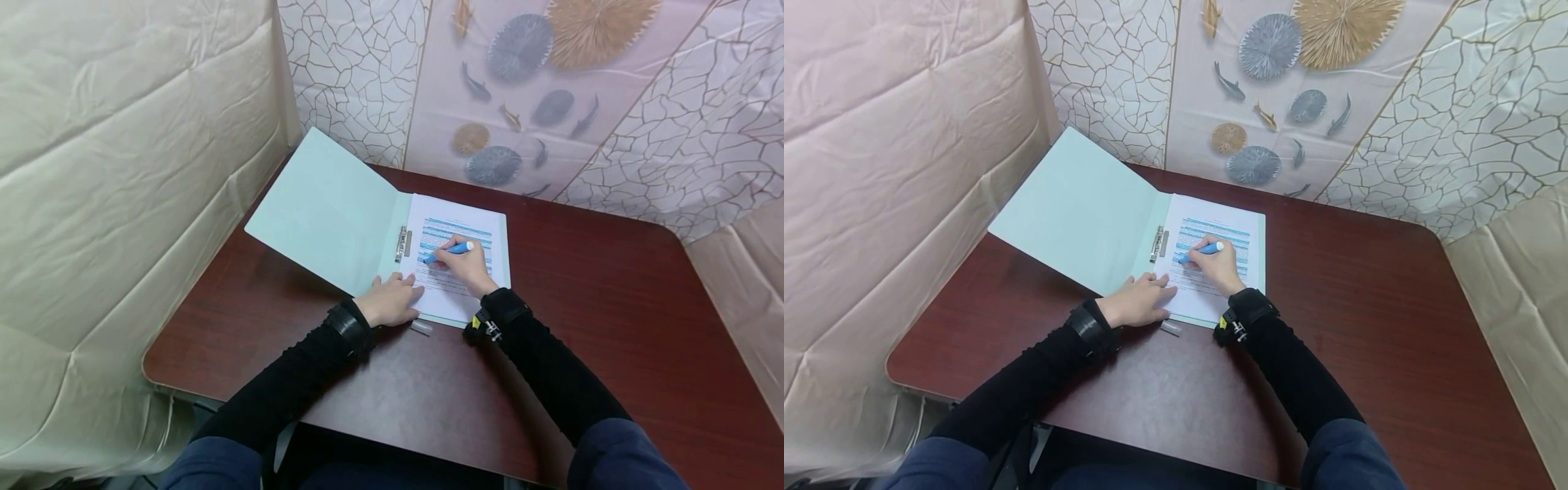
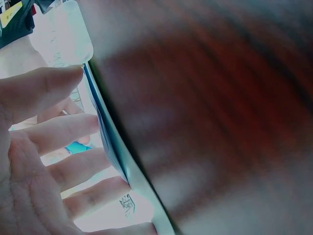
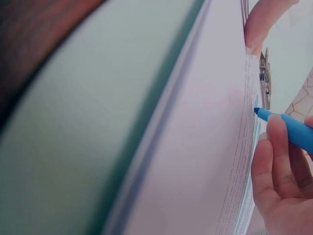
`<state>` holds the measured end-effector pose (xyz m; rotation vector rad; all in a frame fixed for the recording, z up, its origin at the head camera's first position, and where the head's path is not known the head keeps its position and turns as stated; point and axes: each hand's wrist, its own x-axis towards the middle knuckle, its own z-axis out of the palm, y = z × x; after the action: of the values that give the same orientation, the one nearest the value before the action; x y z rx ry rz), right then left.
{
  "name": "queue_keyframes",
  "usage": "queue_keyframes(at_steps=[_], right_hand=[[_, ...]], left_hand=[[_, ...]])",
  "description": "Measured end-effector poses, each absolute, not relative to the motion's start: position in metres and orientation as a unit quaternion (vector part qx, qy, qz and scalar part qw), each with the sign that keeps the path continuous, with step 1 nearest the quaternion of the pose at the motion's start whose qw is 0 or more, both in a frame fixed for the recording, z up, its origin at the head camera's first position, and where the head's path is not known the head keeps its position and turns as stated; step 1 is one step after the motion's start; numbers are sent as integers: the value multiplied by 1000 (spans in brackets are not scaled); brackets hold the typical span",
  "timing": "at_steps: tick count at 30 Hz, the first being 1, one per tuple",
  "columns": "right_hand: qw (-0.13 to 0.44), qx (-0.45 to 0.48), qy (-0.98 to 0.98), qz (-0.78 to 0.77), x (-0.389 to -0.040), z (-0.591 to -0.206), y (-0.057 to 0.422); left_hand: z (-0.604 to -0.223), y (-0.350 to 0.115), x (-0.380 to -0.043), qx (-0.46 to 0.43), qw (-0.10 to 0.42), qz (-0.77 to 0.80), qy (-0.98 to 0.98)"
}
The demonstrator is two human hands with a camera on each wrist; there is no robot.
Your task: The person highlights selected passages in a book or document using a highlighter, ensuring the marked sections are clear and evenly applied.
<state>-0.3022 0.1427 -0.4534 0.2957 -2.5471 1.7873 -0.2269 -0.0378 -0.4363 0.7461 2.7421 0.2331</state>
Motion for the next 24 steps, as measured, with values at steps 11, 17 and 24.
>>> queue_keyframes(at_steps=[11,17,24], right_hand=[[5,82,-819,568,-300,-450,144],[3,69,-824,562,-301,-449,145],[1,58,-829,556,-301,-449,146]], left_hand=[[-436,-37,-227,257,147,81,952],[-436,-37,-227,255,148,84,952],[-436,-37,-227,257,148,81,952]])
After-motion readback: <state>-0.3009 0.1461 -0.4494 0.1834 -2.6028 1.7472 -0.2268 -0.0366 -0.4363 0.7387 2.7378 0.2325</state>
